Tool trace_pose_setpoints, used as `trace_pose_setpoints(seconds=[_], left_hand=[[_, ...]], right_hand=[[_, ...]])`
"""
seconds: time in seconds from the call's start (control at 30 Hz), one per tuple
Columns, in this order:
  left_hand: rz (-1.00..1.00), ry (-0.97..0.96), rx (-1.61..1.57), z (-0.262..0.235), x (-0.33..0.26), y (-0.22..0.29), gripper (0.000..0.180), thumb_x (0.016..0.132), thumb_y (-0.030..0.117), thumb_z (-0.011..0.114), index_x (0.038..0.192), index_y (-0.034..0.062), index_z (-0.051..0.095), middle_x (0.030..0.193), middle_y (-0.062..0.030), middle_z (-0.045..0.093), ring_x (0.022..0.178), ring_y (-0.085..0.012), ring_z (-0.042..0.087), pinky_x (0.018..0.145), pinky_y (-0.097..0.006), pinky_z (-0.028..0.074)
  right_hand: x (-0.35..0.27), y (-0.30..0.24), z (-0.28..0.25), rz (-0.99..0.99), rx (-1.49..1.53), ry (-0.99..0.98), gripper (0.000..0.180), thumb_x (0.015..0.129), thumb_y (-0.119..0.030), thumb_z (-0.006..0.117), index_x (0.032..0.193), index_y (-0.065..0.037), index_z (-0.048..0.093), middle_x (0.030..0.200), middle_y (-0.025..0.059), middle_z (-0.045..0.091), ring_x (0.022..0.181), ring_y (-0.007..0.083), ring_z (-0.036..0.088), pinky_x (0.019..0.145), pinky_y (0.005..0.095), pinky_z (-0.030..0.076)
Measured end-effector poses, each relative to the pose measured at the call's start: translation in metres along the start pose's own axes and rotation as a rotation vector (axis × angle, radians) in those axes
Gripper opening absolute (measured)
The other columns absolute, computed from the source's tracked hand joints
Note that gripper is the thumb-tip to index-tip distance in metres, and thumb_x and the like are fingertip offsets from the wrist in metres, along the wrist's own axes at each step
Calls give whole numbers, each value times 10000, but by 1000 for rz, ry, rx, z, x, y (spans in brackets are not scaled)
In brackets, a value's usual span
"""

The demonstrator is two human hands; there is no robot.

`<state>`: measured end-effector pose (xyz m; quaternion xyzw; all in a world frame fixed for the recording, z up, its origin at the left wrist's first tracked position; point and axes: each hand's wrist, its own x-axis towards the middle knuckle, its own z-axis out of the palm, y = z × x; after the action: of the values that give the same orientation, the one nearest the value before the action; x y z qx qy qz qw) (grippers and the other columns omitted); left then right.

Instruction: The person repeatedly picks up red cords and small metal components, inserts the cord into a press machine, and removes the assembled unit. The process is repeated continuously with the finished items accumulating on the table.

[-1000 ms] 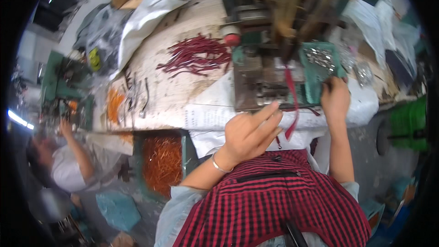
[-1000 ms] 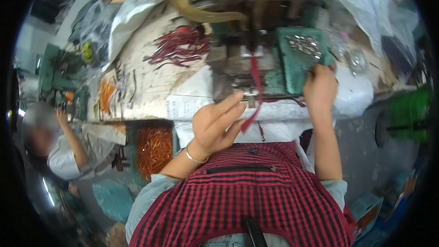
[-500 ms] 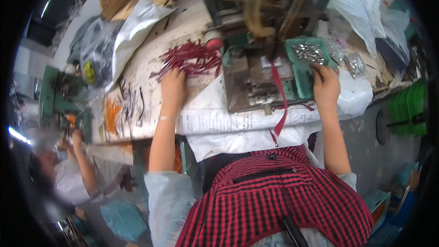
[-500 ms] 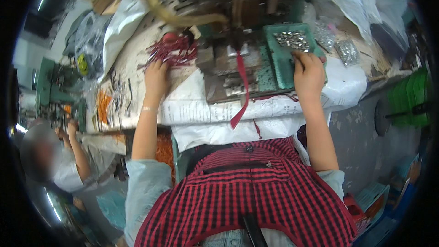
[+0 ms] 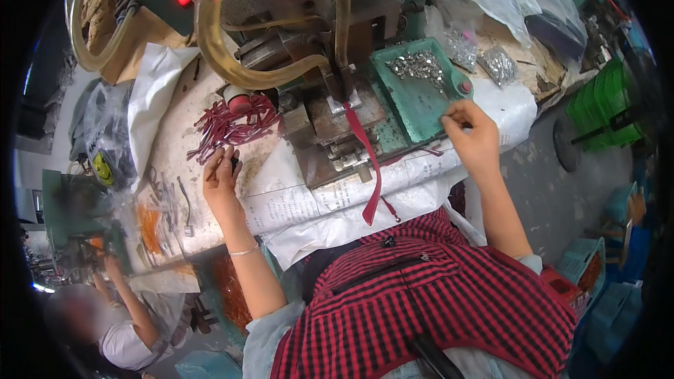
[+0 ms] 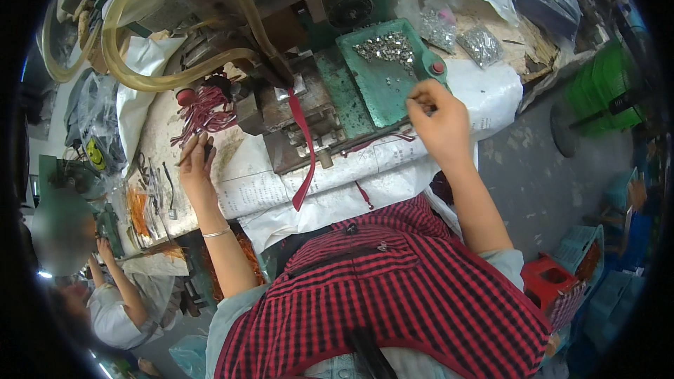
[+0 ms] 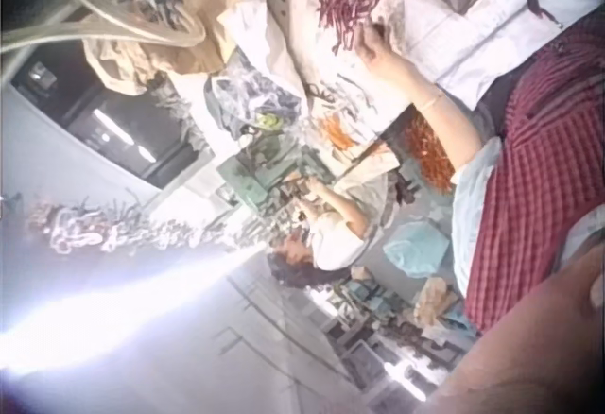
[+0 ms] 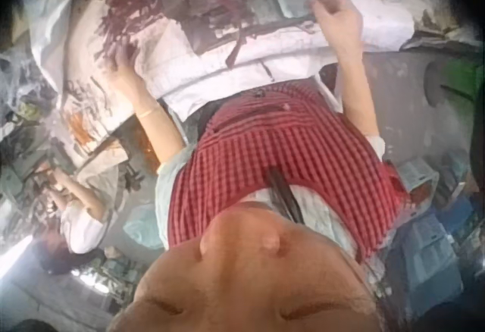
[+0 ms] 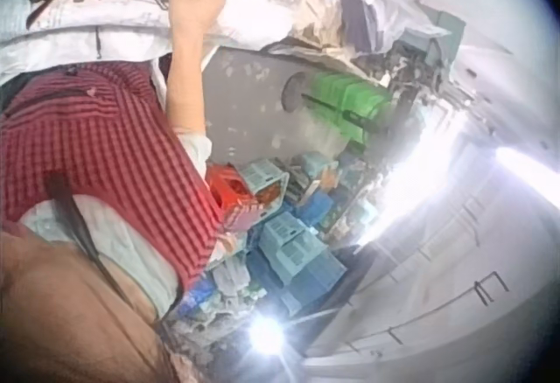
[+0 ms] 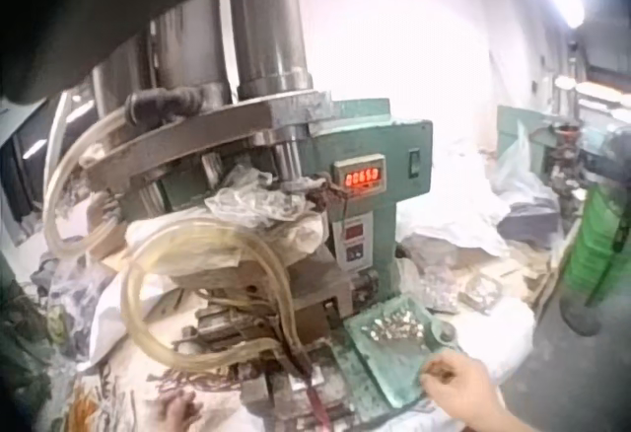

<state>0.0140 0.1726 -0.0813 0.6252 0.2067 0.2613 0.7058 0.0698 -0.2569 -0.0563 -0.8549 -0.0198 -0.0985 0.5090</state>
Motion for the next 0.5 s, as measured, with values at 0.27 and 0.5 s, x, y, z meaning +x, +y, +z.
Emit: trace_pose_setpoints(seconds=[0.27,0.5], left_hand=[[77,112,48,30,-7,7,190,1014,207,633,908,50,643,728,-16,628,596,-76,543,519,-225,387],[479,-32,-189,93,-33,74,99,1010,91,599,993,-6,615,890,-123,689,710,-151,653,604,-244,527]], right_hand=[[42,-40,33,162,1097,-337,149,957,-15,623,1090,20,681,1019,70,716,918,127,672,865,271,520],[32,-113,79,-411,353,68,262,871,-33,660,1129,1,633,956,156,735,901,284,729,805,339,540]])
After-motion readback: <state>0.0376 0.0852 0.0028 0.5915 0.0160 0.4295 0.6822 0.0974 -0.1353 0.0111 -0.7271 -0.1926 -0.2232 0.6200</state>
